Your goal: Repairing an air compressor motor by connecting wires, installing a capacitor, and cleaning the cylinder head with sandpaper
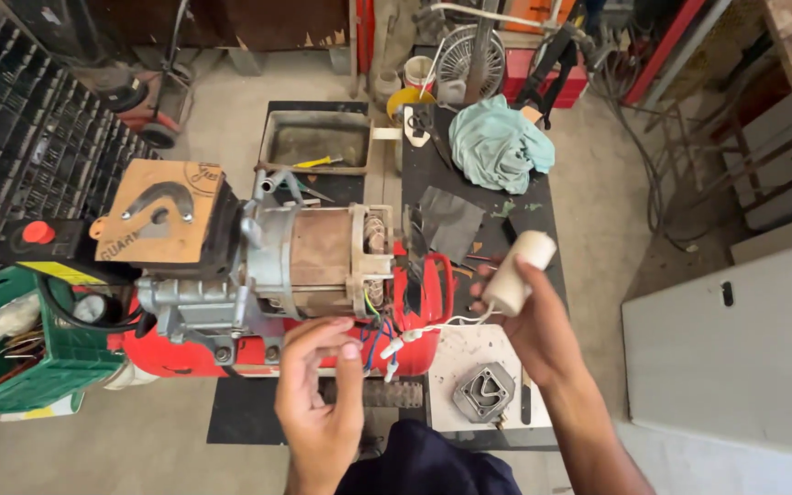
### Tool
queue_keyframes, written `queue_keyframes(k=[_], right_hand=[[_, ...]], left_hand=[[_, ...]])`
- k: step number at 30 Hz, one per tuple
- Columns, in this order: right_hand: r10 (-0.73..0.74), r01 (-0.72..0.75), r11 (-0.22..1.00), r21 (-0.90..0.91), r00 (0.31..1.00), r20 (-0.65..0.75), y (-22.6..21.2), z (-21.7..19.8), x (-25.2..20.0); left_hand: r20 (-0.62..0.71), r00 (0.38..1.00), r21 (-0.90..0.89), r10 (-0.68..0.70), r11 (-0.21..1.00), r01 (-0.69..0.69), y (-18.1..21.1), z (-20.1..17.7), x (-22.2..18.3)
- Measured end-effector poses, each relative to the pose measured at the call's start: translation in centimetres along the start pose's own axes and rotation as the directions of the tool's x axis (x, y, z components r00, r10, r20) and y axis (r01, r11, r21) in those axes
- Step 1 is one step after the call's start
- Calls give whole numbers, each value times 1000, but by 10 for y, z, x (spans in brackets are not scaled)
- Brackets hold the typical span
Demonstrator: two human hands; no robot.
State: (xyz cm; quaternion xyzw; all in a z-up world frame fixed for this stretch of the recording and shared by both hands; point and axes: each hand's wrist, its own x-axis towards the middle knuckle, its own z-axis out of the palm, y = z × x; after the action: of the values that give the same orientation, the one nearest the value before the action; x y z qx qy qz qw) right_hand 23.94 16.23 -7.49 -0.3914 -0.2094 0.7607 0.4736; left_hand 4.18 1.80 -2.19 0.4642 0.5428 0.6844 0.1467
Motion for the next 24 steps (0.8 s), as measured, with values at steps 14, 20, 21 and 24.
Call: queue_keyframes(k=[14, 20, 21, 24], right_hand=[[-6, -9, 205, -979, 1000, -10, -1, 47, 10], [-37, 201, -375, -905, 972, 231, 25, 30, 42], [-43, 266, -499, -825, 943, 330, 29, 24, 47], [69, 321, -597, -735, 934, 351, 28, 24, 47]], left_hand=[[-84, 995, 146, -45, 988, 57, -20, -15, -26], [-121, 992, 145, -41, 988, 59, -17, -18, -30], [-124, 991, 138, -48, 988, 65, -16, -18, -31], [-126, 991, 122, -46, 991, 62, -17, -19, -32]])
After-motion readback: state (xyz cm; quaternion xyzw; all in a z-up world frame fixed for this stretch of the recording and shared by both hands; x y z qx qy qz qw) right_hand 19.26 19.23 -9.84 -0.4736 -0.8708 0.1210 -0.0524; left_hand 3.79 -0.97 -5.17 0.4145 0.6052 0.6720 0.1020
